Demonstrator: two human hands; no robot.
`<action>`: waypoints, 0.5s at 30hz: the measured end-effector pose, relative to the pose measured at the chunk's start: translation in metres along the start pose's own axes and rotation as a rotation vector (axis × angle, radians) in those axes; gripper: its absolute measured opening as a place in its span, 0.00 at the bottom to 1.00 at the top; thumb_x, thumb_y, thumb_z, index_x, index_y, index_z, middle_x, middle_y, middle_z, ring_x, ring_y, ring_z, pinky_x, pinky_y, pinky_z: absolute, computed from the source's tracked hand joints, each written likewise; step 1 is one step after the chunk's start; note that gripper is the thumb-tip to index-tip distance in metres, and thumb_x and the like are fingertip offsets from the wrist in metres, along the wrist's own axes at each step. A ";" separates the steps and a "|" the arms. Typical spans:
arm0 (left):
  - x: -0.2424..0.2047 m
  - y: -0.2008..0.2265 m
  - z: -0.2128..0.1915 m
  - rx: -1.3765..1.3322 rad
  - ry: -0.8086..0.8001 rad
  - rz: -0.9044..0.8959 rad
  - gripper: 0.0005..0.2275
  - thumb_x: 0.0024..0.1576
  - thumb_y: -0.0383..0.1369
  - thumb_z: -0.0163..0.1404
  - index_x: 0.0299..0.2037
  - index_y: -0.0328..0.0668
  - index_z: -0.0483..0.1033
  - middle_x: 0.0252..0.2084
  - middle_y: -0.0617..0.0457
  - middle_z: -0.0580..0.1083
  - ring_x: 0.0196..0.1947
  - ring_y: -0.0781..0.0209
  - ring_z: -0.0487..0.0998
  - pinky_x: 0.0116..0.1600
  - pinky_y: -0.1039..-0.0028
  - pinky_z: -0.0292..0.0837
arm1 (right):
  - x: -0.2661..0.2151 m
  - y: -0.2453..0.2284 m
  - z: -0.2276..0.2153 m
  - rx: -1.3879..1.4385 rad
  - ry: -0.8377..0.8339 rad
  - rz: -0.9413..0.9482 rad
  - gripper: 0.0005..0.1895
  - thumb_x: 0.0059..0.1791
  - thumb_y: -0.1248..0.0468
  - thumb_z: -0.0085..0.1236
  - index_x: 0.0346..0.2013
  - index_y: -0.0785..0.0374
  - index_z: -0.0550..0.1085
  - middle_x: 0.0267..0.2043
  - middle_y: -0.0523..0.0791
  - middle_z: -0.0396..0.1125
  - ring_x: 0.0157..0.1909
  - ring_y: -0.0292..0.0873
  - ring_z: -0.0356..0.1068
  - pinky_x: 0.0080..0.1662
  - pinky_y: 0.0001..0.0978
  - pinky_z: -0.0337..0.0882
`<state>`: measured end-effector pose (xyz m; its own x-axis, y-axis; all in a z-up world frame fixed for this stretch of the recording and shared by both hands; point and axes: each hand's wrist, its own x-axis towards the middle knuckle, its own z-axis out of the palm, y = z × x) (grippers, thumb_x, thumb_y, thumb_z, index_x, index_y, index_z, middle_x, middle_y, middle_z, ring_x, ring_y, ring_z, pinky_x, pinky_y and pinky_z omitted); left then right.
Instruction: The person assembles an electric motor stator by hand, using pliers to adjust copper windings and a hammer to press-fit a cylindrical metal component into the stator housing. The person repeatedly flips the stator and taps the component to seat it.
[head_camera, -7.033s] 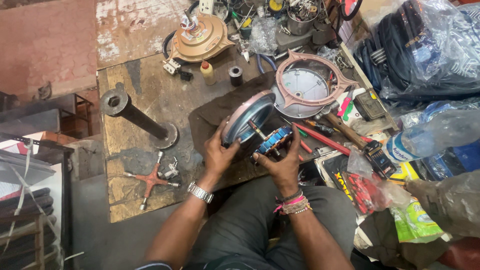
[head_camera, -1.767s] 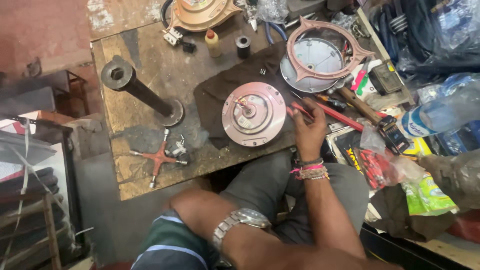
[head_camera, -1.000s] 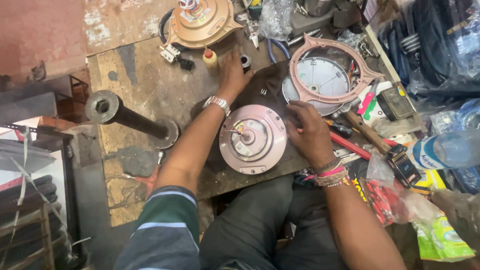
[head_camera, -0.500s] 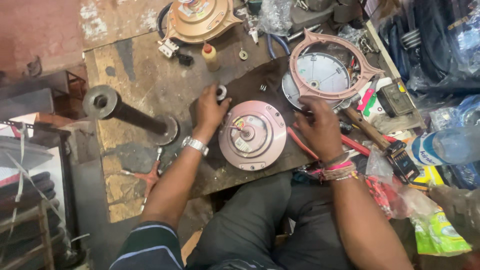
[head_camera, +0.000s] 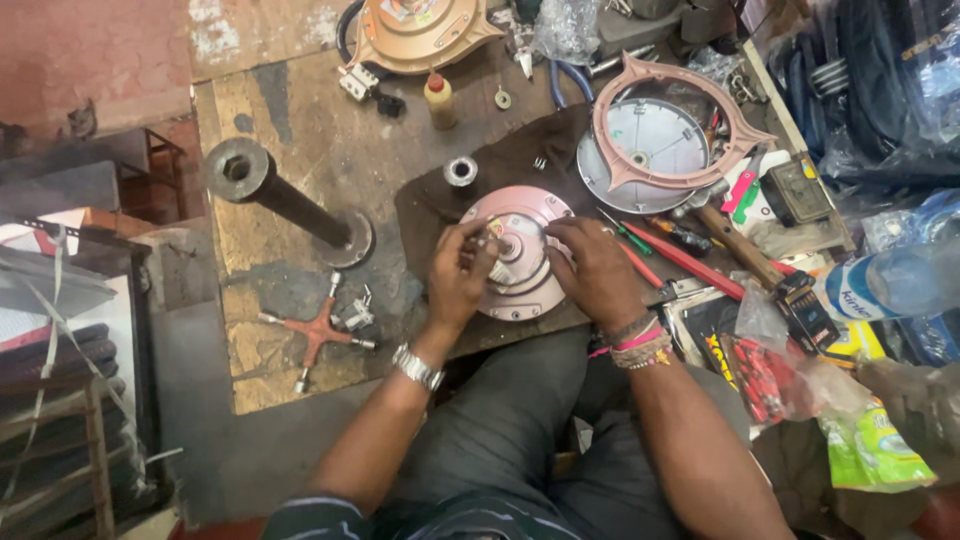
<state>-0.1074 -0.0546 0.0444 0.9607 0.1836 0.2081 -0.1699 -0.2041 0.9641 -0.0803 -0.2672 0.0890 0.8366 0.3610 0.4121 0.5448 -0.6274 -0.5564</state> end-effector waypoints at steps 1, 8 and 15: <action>0.003 0.002 -0.001 -0.044 -0.025 -0.001 0.14 0.60 0.34 0.56 0.53 0.35 0.76 0.45 0.54 0.73 0.41 0.67 0.75 0.43 0.77 0.72 | -0.002 0.000 0.003 -0.006 -0.004 -0.005 0.14 0.49 0.65 0.62 0.49 0.62 0.75 0.50 0.49 0.70 0.53 0.53 0.71 0.52 0.44 0.71; 0.023 -0.028 0.009 -0.402 -0.017 -0.155 0.08 0.65 0.32 0.57 0.45 0.33 0.77 0.40 0.45 0.78 0.34 0.63 0.83 0.38 0.76 0.79 | -0.007 0.002 0.008 0.008 -0.133 0.100 0.15 0.49 0.61 0.61 0.49 0.61 0.76 0.50 0.48 0.70 0.52 0.53 0.70 0.52 0.44 0.70; 0.027 -0.031 -0.016 -0.869 0.011 -0.399 0.12 0.63 0.41 0.46 0.48 0.41 0.72 0.40 0.47 0.81 0.36 0.59 0.83 0.40 0.71 0.80 | -0.008 -0.001 0.006 -0.047 -0.166 0.127 0.16 0.46 0.60 0.63 0.49 0.58 0.76 0.54 0.45 0.70 0.55 0.52 0.70 0.53 0.45 0.70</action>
<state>-0.0801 -0.0284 0.0229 0.9817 0.0950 -0.1651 0.0619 0.6603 0.7485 -0.0877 -0.2653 0.0823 0.8986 0.3831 0.2140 0.4341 -0.7054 -0.5603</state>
